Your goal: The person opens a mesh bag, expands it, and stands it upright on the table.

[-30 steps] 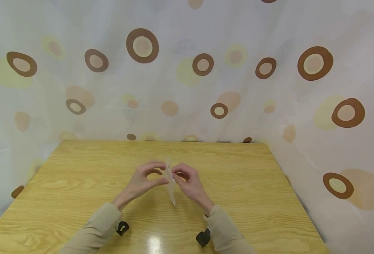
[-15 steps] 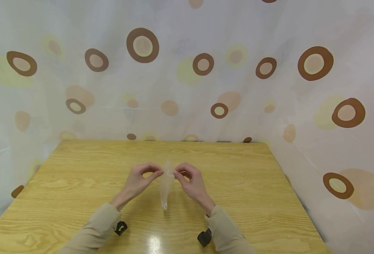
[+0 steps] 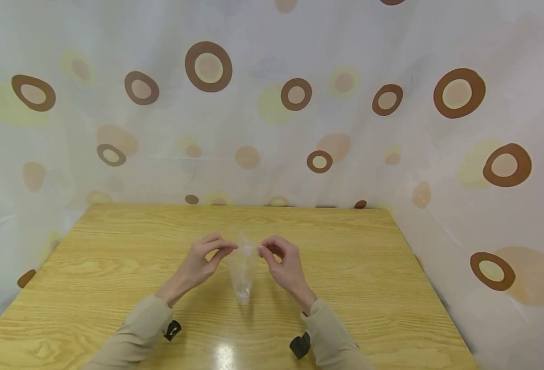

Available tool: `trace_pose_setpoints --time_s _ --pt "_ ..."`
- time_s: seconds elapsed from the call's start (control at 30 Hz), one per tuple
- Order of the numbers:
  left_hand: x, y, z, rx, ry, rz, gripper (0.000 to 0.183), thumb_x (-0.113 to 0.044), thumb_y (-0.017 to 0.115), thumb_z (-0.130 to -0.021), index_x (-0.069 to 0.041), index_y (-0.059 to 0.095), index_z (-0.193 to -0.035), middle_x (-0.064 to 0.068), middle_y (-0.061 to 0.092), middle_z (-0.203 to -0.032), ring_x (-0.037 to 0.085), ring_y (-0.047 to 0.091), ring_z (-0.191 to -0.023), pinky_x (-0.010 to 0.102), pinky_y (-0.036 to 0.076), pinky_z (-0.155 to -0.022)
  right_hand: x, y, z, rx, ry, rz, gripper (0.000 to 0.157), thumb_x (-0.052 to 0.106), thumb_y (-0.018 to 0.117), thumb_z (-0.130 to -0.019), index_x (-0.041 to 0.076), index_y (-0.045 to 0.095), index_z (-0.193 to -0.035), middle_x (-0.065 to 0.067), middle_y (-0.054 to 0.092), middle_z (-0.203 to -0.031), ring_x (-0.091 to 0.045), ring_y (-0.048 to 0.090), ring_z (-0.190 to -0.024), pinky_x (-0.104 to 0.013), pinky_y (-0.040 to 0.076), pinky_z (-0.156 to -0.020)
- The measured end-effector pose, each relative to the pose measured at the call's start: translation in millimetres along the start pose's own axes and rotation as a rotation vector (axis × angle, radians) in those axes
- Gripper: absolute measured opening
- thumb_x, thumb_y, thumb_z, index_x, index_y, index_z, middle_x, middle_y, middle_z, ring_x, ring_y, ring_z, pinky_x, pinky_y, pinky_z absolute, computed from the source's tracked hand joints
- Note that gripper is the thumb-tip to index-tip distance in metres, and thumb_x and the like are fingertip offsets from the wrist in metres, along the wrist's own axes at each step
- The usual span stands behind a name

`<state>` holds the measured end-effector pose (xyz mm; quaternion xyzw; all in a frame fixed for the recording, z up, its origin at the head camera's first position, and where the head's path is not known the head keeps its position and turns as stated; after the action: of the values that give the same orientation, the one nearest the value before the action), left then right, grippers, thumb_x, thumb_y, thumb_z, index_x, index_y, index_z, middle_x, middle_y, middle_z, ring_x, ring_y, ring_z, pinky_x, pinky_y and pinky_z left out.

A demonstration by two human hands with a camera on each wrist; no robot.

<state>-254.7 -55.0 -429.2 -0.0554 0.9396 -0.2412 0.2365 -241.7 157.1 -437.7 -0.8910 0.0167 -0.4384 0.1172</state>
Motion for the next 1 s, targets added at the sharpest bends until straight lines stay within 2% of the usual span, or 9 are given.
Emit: trace_pose_setpoints --time_s 0.13,0.23,0.43,0.6,0.73,0.9,0.93,1.0 --pt "-1.5 -0.3 -0.5 -0.010 0.014 -0.034 0.018 0.010 0.071 -0.086 -0.001 0.075 -0.098 0.004 0.062 -0.081 0.009 0.052 -0.066 0.015 0.045 -0.060 -0.5 0.7 0.5 0.003 0.010 -0.019 0.005 -0.008 0.061 -0.095 -0.010 0.065 -0.093 -0.029 0.063 -0.083 0.001 0.064 -0.079 -0.020 0.058 -0.075" --pt "-2.0 0.1 -0.8 -0.016 0.009 -0.027 0.016 0.010 0.071 -0.085 0.001 0.075 -0.097 0.005 0.062 -0.082 0.010 0.056 -0.067 0.014 0.047 -0.061 -0.2 2.2 0.4 0.010 0.025 -0.046 0.005 -0.009 0.060 -0.095 -0.011 0.064 -0.098 -0.030 0.064 -0.087 0.000 0.066 -0.082 -0.020 0.058 -0.076" --pt "-2.9 2.9 -1.8 -0.023 0.020 -0.026 0.012 0.011 0.071 -0.085 0.002 0.074 -0.093 0.006 0.063 -0.081 0.013 0.063 -0.071 0.014 0.053 -0.066 3.1 7.8 -1.5 0.048 0.050 -0.075 0.025 -0.008 0.063 -0.093 -0.013 0.060 -0.118 -0.033 0.064 -0.104 0.002 0.065 -0.095 -0.019 0.059 -0.080" --pt "-4.7 3.4 -2.5 -0.011 0.016 -0.017 0.012 0.009 0.071 -0.087 0.000 0.074 -0.094 0.006 0.064 -0.083 0.014 0.065 -0.073 0.016 0.056 -0.068 3.8 8.8 -2.7 0.062 0.047 -0.056 0.014 -0.009 0.063 -0.093 -0.013 0.066 -0.106 -0.032 0.066 -0.097 0.002 0.067 -0.088 -0.024 0.061 -0.078" --pt "-5.5 2.3 -2.1 0.017 0.001 -0.018 0.006 -0.001 0.067 -0.093 0.000 0.073 -0.094 0.006 0.067 -0.085 0.015 0.066 -0.075 0.018 0.057 -0.070 3.7 5.2 -3.4 0.036 -0.007 -0.025 0.007 -0.011 0.063 -0.092 -0.009 0.069 -0.097 -0.028 0.067 -0.086 -0.006 0.067 -0.078 -0.029 0.061 -0.072" --pt "-4.4 2.4 -1.0 0.065 -0.017 -0.010 0.008 -0.007 0.064 -0.097 -0.001 0.070 -0.097 0.007 0.068 -0.089 0.014 0.065 -0.079 0.021 0.057 -0.071 2.8 3.2 -4.0 0.041 -0.060 -0.032 0.008 -0.011 0.062 -0.093 -0.008 0.069 -0.094 -0.027 0.065 -0.083 -0.016 0.066 -0.075 -0.021 0.058 -0.071" --pt "-3.9 2.8 -0.6 0.077 -0.025 -0.003 0.008 -0.007 0.066 -0.096 -0.001 0.069 -0.100 0.007 0.068 -0.090 0.015 0.065 -0.080 0.022 0.057 -0.072 2.7 3.3 -4.0 0.041 -0.067 -0.034 0.009 -0.011 0.062 -0.093 -0.007 0.069 -0.094 -0.026 0.065 -0.082 -0.018 0.066 -0.074 -0.021 0.057 -0.070" --pt "-3.4 3.7 0.2 0.099 -0.046 0.021 0.018 -0.007 0.073 -0.091 -0.002 0.067 -0.108 0.008 0.068 -0.093 0.017 0.066 -0.083 0.024 0.058 -0.075 3.1 4.0 -3.9 0.041 -0.080 -0.041 0.010 -0.012 0.061 -0.093 -0.006 0.070 -0.094 -0.025 0.065 -0.082 -0.020 0.065 -0.074 -0.020 0.056 -0.070"
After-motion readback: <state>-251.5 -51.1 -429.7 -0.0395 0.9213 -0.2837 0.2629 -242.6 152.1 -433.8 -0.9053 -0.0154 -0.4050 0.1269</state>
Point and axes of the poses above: each hand's wrist, its own z-axis away from the middle knuckle, its own y-axis out of the palm, x = y × z, the point moved 3 cm from there along -z, towards the middle knuckle
